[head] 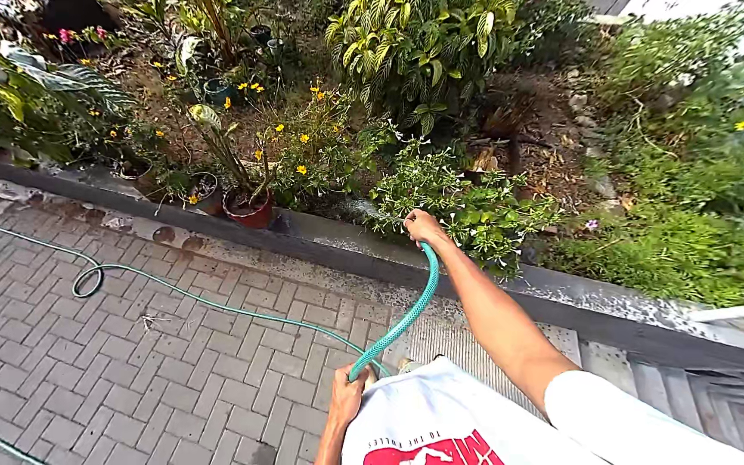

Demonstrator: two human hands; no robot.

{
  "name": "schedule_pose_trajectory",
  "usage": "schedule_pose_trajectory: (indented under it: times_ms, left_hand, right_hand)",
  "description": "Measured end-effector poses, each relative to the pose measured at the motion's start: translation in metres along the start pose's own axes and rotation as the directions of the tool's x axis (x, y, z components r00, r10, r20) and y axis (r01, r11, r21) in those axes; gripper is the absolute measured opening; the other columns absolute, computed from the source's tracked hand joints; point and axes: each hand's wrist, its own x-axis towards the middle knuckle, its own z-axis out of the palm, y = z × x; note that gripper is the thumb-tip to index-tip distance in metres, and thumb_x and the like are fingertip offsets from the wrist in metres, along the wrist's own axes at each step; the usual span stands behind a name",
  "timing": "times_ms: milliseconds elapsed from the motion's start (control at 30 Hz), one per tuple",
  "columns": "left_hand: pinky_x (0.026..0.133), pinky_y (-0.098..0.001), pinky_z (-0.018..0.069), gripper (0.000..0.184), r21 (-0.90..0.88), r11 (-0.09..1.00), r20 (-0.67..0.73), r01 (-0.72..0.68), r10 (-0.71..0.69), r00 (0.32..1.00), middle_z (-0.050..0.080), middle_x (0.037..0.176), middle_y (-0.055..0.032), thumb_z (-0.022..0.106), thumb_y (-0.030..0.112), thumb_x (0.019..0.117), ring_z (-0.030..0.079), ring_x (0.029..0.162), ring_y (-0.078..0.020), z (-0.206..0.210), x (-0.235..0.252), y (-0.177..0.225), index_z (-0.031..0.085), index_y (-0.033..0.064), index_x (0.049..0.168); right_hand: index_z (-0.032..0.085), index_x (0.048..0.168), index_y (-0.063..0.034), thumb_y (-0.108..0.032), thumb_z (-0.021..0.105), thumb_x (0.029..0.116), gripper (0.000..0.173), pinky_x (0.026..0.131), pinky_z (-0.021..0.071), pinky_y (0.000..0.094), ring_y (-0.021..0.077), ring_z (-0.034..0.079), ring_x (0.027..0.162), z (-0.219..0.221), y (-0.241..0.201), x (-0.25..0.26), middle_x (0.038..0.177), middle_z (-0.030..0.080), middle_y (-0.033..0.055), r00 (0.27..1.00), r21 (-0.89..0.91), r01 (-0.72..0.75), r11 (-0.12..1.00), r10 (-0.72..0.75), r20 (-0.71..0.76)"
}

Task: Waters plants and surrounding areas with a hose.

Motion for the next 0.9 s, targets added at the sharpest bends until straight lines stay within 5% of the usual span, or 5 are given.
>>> schedule_pose_trajectory:
  times_ms: [900]
  left_hand:
    - [0.046,-0.0239,0.0349,0.032,-0.001,1.0,0.023,-0.011,0.011,1.0,0.041,0.051,0.0102,0.061,0.016,0.0934,0.038,0.044,-0.0026,0.002,-0.008,0.002,0.052,0.0169,0.062]
  right_hand:
    - [0.054,0.141,-0.0138,-0.029,0.048,0.1099,0.035,0.058,0.0517,0.0366,0.02,0.059,0.06,0.002,-0.026,-0.008,0.088,0.065,0.014,0.99,-0.041,0.068,0.997,-0.062,0.124]
